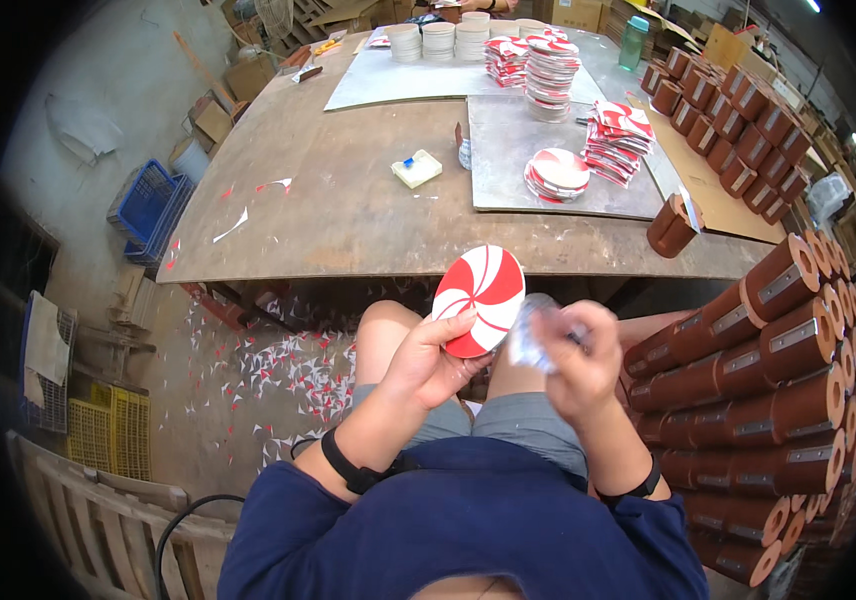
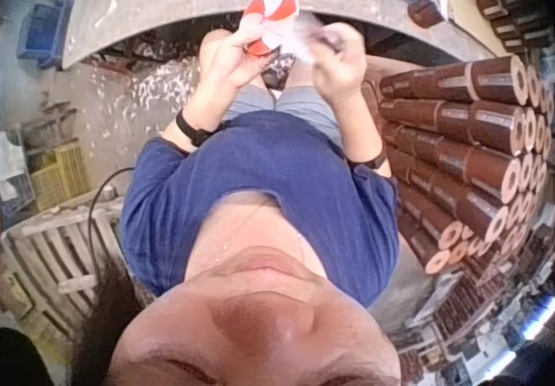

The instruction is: The recorder uses sandpaper to finish the edges of red and white circular decorative components in a workshop setting.

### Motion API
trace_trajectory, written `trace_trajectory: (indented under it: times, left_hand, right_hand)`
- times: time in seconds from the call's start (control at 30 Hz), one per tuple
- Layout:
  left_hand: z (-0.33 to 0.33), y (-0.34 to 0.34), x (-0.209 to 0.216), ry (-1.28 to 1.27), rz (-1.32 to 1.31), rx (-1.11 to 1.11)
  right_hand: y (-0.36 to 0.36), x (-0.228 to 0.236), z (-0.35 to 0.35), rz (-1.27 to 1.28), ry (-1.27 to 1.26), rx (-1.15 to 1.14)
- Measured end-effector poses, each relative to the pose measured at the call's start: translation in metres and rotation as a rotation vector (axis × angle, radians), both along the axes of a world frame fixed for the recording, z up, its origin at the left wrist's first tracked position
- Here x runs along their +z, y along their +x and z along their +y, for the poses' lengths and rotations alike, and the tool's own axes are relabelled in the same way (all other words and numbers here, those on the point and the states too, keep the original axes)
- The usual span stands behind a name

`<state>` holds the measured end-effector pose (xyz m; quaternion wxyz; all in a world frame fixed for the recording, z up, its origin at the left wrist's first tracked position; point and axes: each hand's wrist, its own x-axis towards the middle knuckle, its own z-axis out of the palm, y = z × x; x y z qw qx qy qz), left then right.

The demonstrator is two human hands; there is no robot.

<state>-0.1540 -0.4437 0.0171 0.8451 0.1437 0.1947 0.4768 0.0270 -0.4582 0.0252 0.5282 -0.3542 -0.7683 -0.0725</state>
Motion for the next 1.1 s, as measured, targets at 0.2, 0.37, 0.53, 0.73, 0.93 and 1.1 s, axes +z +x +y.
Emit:
trace_trajectory:
  times: [0.2,0.37,0.53,0.73,0.93,1.1]
  left_hand:
    - [0.004,-0.011,-0.009,0.033,-0.032,-0.059]
    - [0.002,-0.005,0.001,0.07,0.023,-0.054]
    - [0.001,-0.014,0.008,0.291,0.131,0.006]
    - [0.0,-0.025,0.023,0.869,0.951,0.31]
    - [0.021,-0.03,0.041,1.61,1.271,0.803]
    - [0.014,-0.029,0.041,1.75,1.389,0.936]
  right_hand:
    - [0.012,-0.017,0.015,0.061,-0.159,-0.188]
    - [-0.002,0.002,0.001,-0.061,-0.001,0.042]
    - [0.02,-0.017,0.02,0.22,-0.213,-0.148]
    - [0.03,-0.006,0.007,1.078,-0.885,0.411]
    - [0.024,0.003,0.004,1.229,-0.87,0.603]
    - [0.004,0.007,-0.002,1.241,-0.992,0.729]
